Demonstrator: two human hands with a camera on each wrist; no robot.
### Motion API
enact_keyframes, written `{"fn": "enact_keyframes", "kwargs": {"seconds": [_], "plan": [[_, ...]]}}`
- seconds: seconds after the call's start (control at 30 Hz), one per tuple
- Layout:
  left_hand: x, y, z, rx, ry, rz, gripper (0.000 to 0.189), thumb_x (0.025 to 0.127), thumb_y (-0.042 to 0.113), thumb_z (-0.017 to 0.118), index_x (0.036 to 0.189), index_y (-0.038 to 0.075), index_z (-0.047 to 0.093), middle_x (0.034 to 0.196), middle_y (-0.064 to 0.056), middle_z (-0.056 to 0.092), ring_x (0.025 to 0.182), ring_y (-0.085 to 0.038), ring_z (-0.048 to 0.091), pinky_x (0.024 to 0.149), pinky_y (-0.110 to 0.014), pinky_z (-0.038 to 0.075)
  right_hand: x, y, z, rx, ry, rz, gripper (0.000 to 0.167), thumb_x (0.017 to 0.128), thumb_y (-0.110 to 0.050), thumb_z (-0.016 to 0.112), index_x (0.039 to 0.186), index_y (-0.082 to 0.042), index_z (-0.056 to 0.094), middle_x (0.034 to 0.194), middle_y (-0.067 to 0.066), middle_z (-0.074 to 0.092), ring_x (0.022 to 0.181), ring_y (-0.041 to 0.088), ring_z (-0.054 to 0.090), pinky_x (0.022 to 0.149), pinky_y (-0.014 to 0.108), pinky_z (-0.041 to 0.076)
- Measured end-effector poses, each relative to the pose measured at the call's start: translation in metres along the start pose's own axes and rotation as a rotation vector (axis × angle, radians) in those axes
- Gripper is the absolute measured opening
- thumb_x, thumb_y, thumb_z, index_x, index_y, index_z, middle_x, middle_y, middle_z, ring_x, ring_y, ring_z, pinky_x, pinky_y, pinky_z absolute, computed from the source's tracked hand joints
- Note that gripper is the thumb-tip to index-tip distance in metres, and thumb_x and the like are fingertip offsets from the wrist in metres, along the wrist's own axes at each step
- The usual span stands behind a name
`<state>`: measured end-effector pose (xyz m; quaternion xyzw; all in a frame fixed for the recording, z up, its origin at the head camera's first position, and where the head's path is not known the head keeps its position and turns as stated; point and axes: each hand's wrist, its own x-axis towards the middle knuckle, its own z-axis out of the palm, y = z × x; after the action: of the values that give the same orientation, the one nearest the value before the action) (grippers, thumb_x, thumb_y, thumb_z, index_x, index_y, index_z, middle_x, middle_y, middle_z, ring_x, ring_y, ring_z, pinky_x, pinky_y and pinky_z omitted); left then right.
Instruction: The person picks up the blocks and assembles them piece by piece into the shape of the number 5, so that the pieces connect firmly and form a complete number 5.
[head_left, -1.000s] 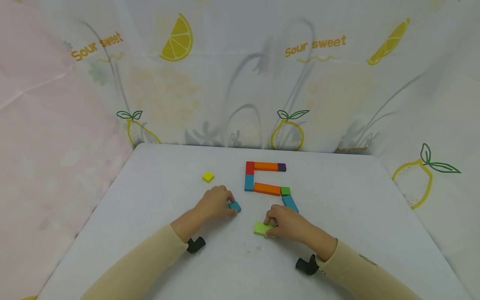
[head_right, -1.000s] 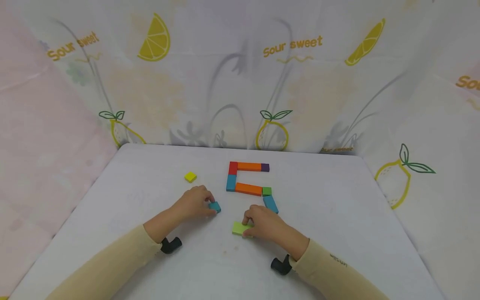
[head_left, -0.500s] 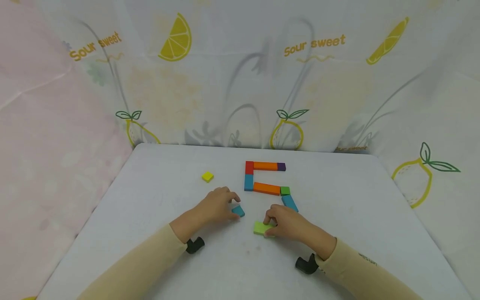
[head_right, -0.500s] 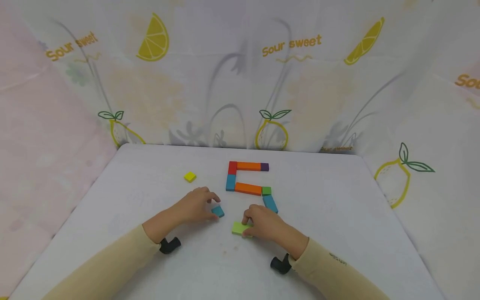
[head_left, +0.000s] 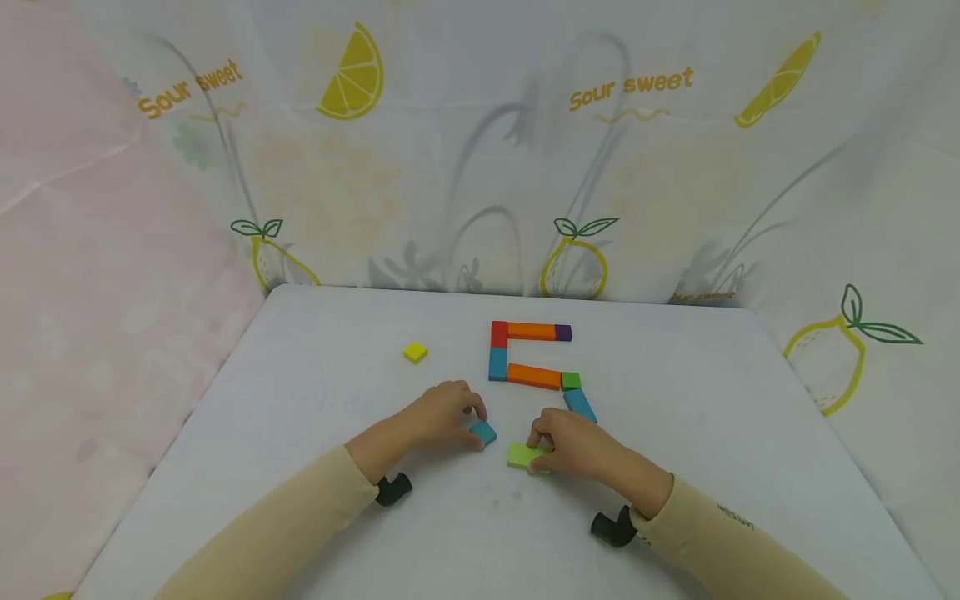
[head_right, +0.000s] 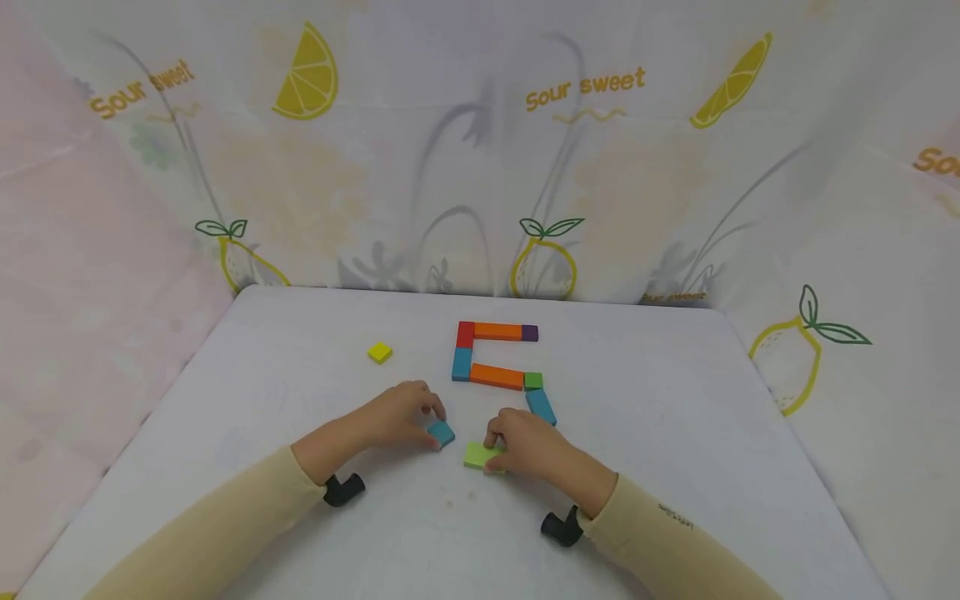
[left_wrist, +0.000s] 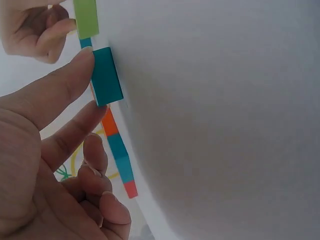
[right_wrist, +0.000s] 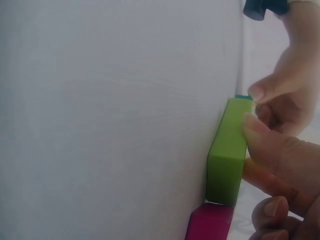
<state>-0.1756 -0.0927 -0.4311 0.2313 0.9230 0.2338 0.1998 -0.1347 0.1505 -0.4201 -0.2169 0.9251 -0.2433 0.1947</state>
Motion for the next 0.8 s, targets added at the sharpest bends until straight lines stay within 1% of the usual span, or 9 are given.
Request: {"fn": "enact_keyframes", "kwargs": {"seconds": [0.07, 0.2, 0.4, 0.8], "plan": [[0.001, 0.002, 0.003, 0.014, -0.004, 0.02, 0.031, 0.079, 0.036, 0.086, 0.105, 0.023, 0.073, 0.101, 0.004, 0.059, 0.099, -0.017, 0.053, 0.086, -0.035, 0.048, 0.0, 0.0, 0.0, 0.003, -0.001, -0.003, 0.019, 0.08, -0.019, 0.086, 0.093, -0.014, 0.073, 0.083, -0.006, 0.056, 0.077, 0.015, 0.049, 0.068, 0.029, 0.045], [0.001, 0.005, 0.009, 0.046, -0.002, 0.036, 0.032, 0.079, 0.039, 0.086, 0.105, 0.024, 0.072, 0.1, 0.006, 0.058, 0.097, -0.014, 0.053, 0.085, -0.031, 0.048, -0.001, -0.001, -0.001, 0.008, -0.003, -0.01, 0.018, 0.081, -0.019, 0.085, 0.092, -0.013, 0.072, 0.084, -0.006, 0.057, 0.077, 0.015, 0.049, 0.068, 0.029, 0.045], [0.001, 0.01, 0.012, 0.048, 0.007, 0.055, 0.033, 0.079, 0.04, 0.086, 0.103, 0.023, 0.071, 0.097, 0.007, 0.057, 0.094, -0.013, 0.052, 0.082, -0.031, 0.047, -0.001, -0.001, -0.003, 0.008, -0.006, -0.012, 0.019, 0.08, -0.019, 0.086, 0.093, -0.013, 0.073, 0.084, -0.006, 0.057, 0.077, 0.015, 0.049, 0.068, 0.029, 0.045], [0.002, 0.014, 0.016, 0.088, 0.024, 0.061, 0.034, 0.08, 0.041, 0.085, 0.103, 0.022, 0.07, 0.096, 0.007, 0.057, 0.094, -0.013, 0.052, 0.084, -0.032, 0.045, 0.0, 0.0, -0.001, 0.002, 0.001, -0.024, 0.018, 0.081, -0.018, 0.085, 0.093, -0.013, 0.072, 0.084, -0.007, 0.057, 0.076, 0.015, 0.049, 0.068, 0.03, 0.044]]}}
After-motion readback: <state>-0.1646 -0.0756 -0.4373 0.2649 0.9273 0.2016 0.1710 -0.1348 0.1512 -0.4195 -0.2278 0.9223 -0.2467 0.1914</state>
